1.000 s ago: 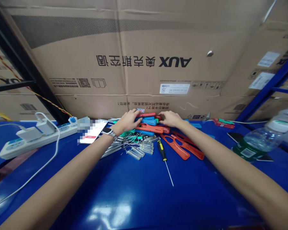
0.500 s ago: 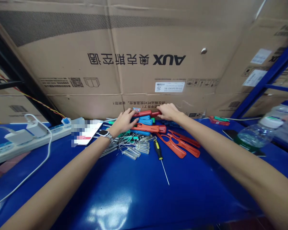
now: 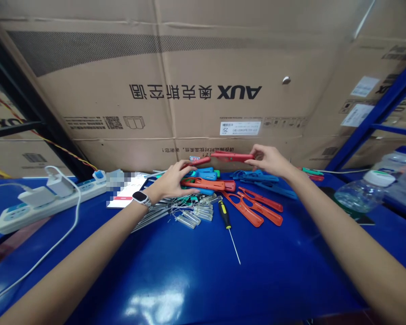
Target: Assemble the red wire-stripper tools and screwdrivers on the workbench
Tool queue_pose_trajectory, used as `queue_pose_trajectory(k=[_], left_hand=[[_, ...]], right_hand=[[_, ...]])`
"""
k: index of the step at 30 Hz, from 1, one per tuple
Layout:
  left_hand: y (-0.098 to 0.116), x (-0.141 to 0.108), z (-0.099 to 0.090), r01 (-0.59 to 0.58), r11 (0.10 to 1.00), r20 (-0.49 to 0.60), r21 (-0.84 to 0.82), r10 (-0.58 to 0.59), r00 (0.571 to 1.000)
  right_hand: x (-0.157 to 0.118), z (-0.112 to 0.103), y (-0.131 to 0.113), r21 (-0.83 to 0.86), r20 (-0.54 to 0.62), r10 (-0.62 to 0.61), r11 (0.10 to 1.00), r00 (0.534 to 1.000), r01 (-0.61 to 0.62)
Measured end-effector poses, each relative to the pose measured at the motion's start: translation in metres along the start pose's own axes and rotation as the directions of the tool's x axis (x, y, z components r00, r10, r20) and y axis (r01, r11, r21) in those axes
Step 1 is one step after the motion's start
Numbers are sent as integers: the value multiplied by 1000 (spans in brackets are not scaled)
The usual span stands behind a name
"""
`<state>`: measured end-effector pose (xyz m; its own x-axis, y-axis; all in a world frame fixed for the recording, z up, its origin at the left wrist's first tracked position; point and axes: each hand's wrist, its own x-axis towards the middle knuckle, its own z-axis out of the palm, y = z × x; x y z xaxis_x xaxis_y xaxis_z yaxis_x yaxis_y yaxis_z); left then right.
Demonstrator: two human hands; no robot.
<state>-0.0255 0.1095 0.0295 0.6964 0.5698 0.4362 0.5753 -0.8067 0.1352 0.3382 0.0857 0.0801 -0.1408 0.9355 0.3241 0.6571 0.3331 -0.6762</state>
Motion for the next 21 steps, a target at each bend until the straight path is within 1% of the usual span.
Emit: queue_pose_trajectory(k=[2,3,4,6,8,11,14,17,19,21], left_hand=[[1,-1,1,-39,998,55,39,37,998],[2,-1,2,-39,998,83,53,35,996],[4,1,3,-32,997,111,71,24,993],[9,7,6,-13,990,163,139,-10,987],[16,15,6,-4,969,206,245,-48,977],[24,29,2,-4,931,244,364,-91,966],[23,44,-8,18,937,277,349,-121,953],[17,55,-14,52,953,283,299,-141,949],[11,58,-14,59,954,272,294,-143,952],[5,57,-10,46,957,261,285,-124,957]], right_hand=[[-9,5,-5,193,-59,15,981,998,-4],[-13,10,-8,263,-88,22,965,996,2],[-16,17,-11,311,-83,23,950,996,4],[-20,35,-16,392,-46,21,920,999,-1],[-21,52,-19,435,-23,10,900,1000,1],[-21,69,-17,459,-24,13,888,1000,0],[-22,71,-14,479,-61,23,878,998,9],[-26,68,-13,483,-96,29,876,995,21],[-30,66,-13,473,-102,28,881,994,24],[-35,65,-14,466,-89,26,885,996,18]])
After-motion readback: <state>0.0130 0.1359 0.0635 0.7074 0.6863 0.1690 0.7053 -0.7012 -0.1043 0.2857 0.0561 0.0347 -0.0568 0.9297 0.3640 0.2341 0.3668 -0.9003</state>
